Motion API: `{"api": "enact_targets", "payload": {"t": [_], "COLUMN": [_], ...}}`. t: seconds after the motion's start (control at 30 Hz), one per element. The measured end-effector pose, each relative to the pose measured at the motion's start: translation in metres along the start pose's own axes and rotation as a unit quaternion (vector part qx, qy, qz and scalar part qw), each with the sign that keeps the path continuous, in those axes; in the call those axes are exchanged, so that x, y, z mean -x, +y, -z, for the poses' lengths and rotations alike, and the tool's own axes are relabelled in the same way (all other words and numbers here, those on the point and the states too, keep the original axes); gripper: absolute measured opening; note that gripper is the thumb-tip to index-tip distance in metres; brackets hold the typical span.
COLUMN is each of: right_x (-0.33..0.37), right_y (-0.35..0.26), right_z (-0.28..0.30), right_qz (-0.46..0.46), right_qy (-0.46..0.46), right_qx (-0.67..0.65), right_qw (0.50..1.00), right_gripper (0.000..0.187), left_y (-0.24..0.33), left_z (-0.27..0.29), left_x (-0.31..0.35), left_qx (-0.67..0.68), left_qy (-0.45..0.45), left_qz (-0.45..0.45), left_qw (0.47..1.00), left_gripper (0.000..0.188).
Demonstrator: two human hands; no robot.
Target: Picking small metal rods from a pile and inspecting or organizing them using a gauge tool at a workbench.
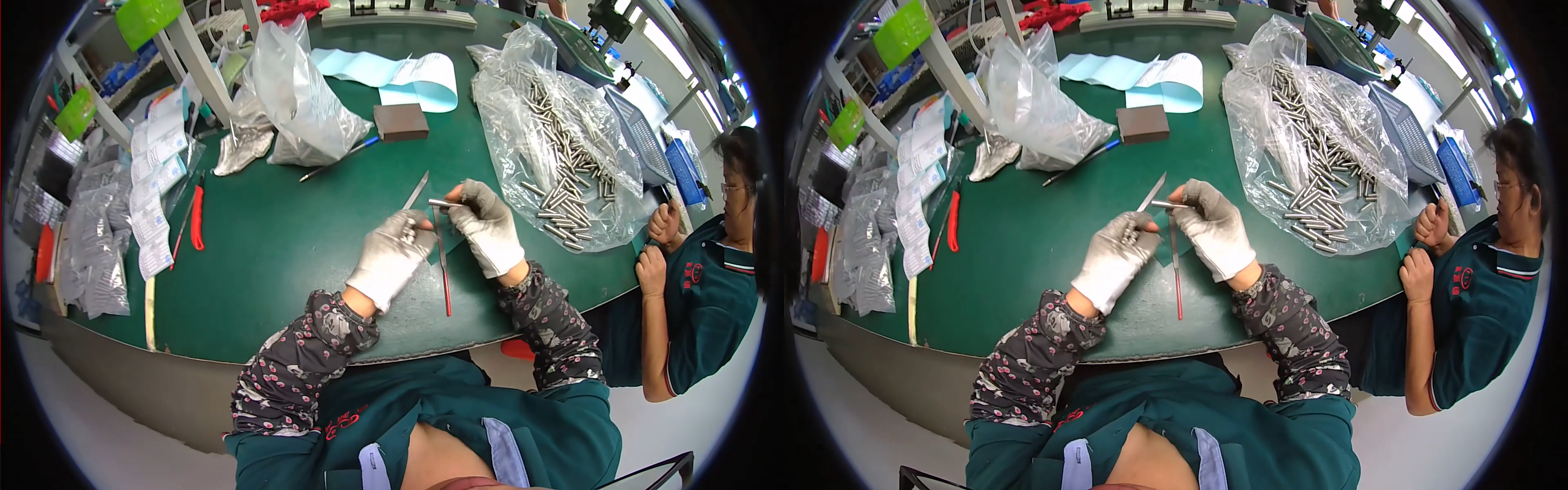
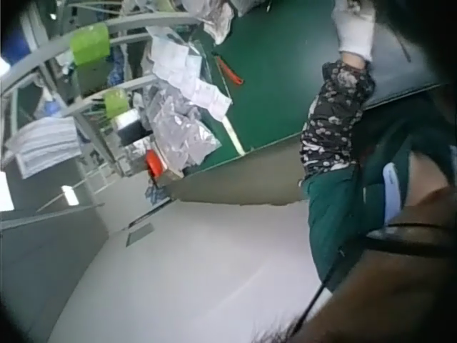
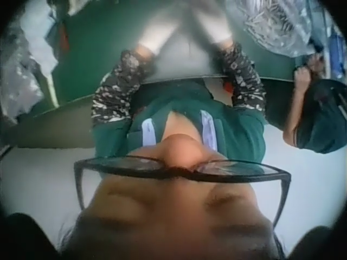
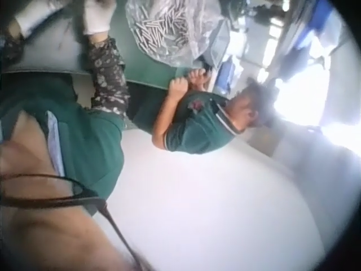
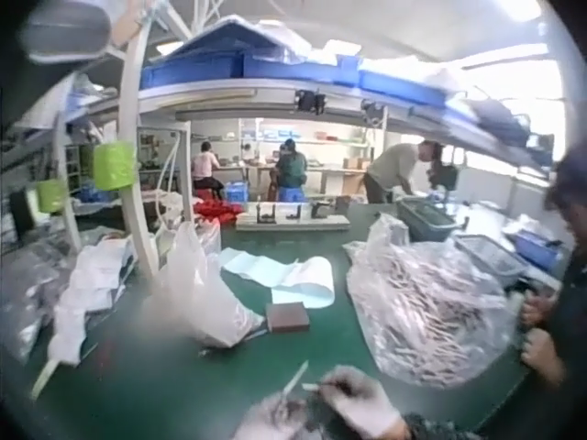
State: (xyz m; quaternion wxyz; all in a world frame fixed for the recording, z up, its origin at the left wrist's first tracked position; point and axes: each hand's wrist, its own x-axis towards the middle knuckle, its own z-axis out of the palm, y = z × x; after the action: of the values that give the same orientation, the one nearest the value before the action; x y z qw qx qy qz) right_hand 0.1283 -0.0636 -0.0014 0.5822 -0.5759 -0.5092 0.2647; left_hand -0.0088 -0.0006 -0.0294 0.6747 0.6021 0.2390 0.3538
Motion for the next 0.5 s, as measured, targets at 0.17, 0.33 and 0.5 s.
{"api": "enact_targets", "payload": {"t": [0.17,0.33,0.5], "right_x": [0.006,0.004,0.003], "right_y": [0.018,0.031,0.035], "right_z": [-0.007,-0.009,-0.011], "right_qz": [-0.023,-0.004,-0.012], "right_qy": [-0.064,-0.058,-0.074], "right_qx": [-0.093,-0.031,-0.071], "right_qw": [0.993,0.998,0.995], "right_gripper": [0.011,0.011,0.010], "left_y": [0.017,0.006,0.002], "left_z": [-0.003,0.000,-0.001], "left_x": [-0.003,-0.005,-0.007], "left_qx": [0.035,-0.062,-0.092], "left_qy": [0.062,0.027,0.009], "left_qz": [0.062,-0.043,-0.057], "left_qw": [0.996,0.997,0.994], "left_gripper": [0.015,0.020,0.023]}}
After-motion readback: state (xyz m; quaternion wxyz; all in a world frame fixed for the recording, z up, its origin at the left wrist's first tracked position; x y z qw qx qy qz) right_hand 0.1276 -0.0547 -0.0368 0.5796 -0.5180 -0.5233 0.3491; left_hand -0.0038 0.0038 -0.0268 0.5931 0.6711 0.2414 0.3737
